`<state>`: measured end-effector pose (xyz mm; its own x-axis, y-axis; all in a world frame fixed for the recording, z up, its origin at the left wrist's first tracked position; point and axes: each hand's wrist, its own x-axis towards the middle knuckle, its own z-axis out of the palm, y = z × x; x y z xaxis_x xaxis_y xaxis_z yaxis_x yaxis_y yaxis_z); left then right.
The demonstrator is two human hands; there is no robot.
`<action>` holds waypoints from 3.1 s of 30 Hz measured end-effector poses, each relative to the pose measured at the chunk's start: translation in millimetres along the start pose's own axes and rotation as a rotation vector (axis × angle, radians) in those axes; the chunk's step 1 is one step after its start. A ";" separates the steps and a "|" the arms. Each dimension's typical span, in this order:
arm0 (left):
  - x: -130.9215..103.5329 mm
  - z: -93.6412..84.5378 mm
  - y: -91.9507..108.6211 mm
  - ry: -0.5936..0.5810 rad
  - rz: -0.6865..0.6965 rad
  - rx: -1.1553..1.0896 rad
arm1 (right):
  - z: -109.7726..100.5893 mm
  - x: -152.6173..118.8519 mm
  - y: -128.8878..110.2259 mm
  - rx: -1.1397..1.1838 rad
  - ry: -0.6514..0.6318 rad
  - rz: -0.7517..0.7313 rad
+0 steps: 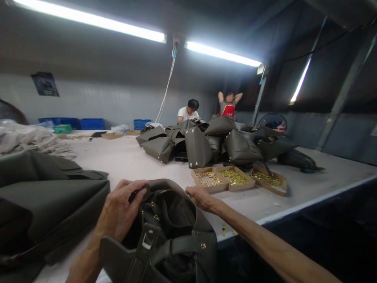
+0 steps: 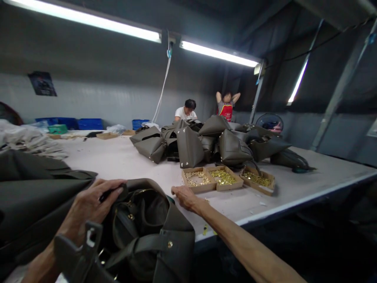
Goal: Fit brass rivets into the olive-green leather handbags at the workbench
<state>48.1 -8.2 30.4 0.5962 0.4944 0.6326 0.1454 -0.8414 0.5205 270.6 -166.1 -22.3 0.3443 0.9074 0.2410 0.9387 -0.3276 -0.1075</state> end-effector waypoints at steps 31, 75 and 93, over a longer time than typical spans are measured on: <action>2.5 1.7 30.1 0.098 -0.316 -0.338 | -59.1 52.0 -101.9 1.504 0.065 -0.136; -49.1 -22.2 18.2 -0.018 -0.089 0.014 | -49.4 32.9 -121.7 1.263 0.036 -0.094; -52.8 -23.6 -9.0 0.084 -0.180 0.099 | -48.9 40.0 -124.6 1.370 0.004 -0.144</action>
<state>-3.4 -21.6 5.9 0.4860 0.6517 0.5824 0.3231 -0.7531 0.5731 168.3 -101.8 47.9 0.2481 0.9095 0.3334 0.1986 0.2891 -0.9365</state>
